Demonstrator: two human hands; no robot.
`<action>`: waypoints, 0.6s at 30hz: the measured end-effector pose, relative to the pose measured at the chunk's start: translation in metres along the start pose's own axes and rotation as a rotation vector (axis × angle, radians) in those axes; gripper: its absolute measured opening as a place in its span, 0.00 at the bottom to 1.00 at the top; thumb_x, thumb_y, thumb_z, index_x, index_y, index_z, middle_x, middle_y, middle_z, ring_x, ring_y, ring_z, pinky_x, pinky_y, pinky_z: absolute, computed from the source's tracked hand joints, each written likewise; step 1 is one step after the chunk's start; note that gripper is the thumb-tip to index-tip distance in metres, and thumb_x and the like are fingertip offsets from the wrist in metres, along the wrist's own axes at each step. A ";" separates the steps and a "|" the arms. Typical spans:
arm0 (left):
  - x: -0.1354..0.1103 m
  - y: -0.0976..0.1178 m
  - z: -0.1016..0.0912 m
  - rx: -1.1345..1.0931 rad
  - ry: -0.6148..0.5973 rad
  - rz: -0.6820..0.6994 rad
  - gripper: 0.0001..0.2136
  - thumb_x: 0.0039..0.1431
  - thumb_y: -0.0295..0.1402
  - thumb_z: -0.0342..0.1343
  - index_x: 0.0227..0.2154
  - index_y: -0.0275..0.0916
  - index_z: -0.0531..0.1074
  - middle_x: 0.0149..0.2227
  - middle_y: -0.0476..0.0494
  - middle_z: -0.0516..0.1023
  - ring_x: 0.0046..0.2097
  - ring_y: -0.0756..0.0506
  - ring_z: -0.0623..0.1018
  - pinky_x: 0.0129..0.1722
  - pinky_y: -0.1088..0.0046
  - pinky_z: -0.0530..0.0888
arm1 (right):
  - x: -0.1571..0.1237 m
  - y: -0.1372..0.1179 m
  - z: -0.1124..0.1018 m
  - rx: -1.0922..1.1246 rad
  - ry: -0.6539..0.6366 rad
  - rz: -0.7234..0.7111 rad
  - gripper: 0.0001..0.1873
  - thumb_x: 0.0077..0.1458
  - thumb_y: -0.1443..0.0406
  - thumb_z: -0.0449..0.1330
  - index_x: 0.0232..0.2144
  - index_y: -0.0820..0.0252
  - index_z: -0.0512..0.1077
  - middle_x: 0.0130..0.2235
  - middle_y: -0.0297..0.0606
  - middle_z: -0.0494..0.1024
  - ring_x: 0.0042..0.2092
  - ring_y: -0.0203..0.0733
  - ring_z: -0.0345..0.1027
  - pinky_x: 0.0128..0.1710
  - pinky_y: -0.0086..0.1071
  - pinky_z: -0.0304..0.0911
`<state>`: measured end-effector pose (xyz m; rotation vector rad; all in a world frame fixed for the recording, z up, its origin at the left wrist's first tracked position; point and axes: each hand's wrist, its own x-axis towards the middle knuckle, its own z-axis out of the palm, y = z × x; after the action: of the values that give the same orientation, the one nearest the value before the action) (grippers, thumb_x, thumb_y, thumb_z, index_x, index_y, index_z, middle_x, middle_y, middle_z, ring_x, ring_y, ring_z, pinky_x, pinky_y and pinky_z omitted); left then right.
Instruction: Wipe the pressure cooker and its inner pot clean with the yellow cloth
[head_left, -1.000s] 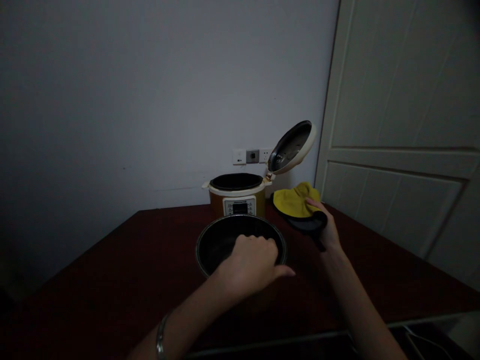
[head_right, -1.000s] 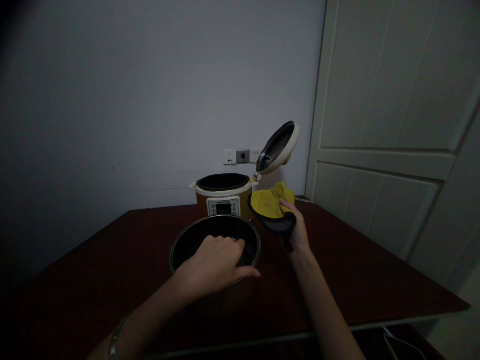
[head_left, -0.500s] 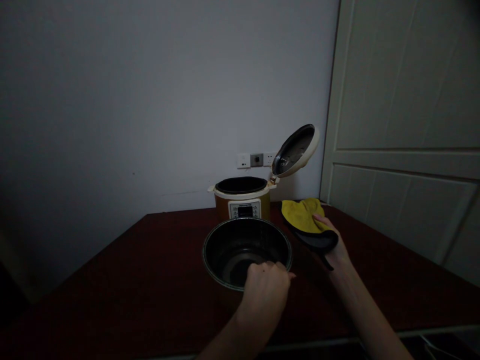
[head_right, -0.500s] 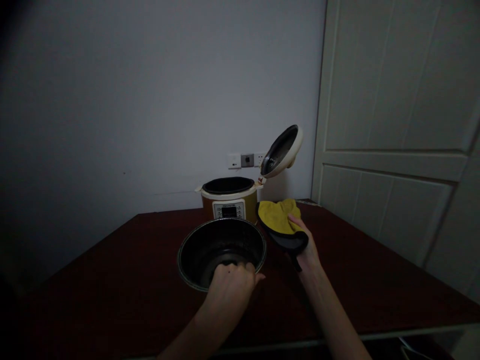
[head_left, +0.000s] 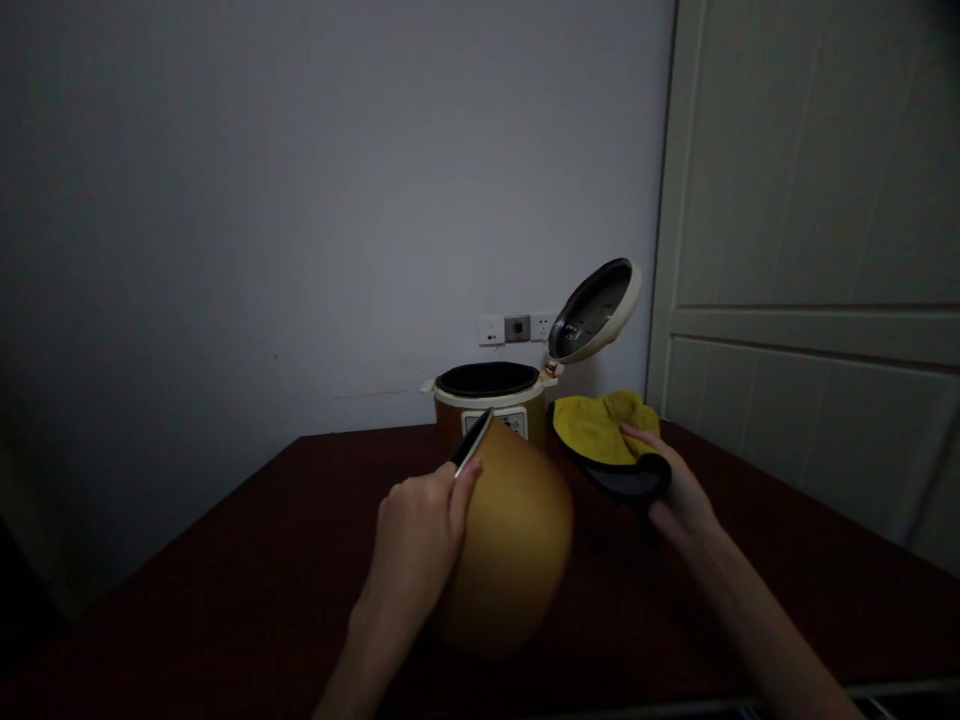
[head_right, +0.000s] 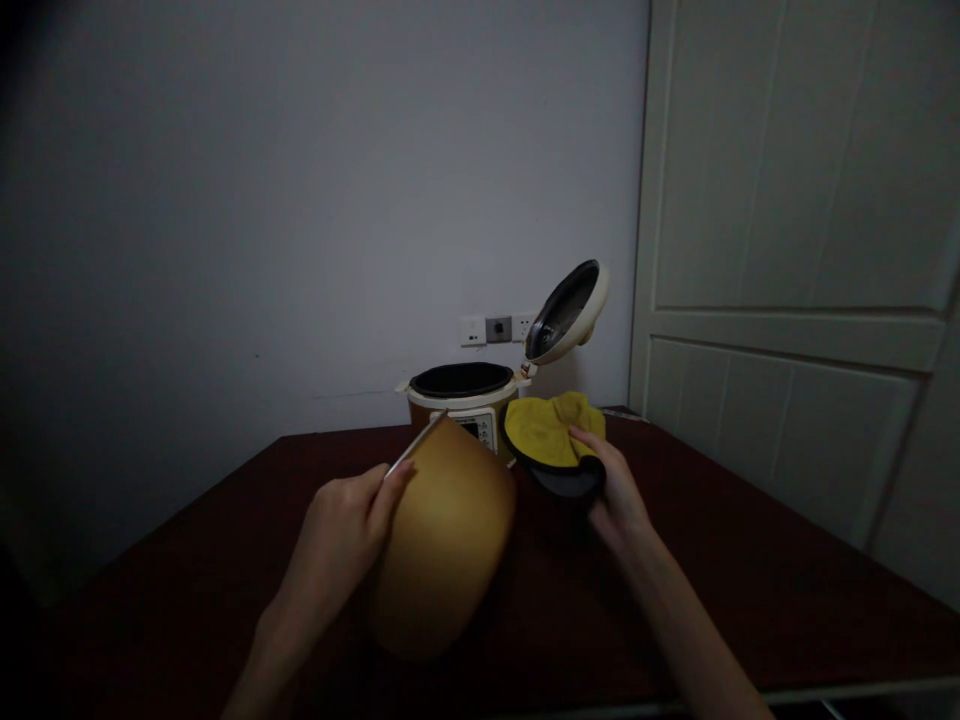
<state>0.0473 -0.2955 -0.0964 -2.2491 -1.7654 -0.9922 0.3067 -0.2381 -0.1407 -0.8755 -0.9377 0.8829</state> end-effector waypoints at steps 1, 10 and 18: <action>0.000 -0.007 -0.003 -0.092 0.043 -0.020 0.21 0.64 0.42 0.41 0.22 0.38 0.71 0.23 0.43 0.76 0.27 0.46 0.74 0.28 0.73 0.62 | 0.001 -0.005 0.004 0.009 0.023 -0.001 0.11 0.46 0.60 0.60 0.34 0.56 0.74 0.35 0.40 0.81 0.35 0.51 0.77 0.32 0.40 0.74; -0.011 -0.041 0.012 -0.934 0.102 -0.369 0.25 0.53 0.57 0.49 0.18 0.37 0.64 0.18 0.51 0.63 0.22 0.51 0.63 0.21 0.77 0.59 | 0.042 -0.044 0.058 -0.418 -0.361 -0.352 0.16 0.48 0.62 0.56 0.39 0.59 0.75 0.35 0.35 0.80 0.36 0.45 0.73 0.34 0.35 0.69; -0.022 -0.035 0.024 -1.102 0.107 -0.428 0.24 0.49 0.57 0.54 0.22 0.36 0.71 0.22 0.48 0.71 0.27 0.48 0.69 0.25 0.76 0.66 | -0.009 -0.090 0.105 -0.805 -1.109 -0.598 0.21 0.56 0.68 0.52 0.52 0.52 0.70 0.45 0.34 0.78 0.46 0.42 0.71 0.47 0.37 0.66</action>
<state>0.0234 -0.2913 -0.1382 -2.1535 -1.9373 -2.6251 0.2285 -0.2559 -0.0273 -0.6308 -2.4824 0.3840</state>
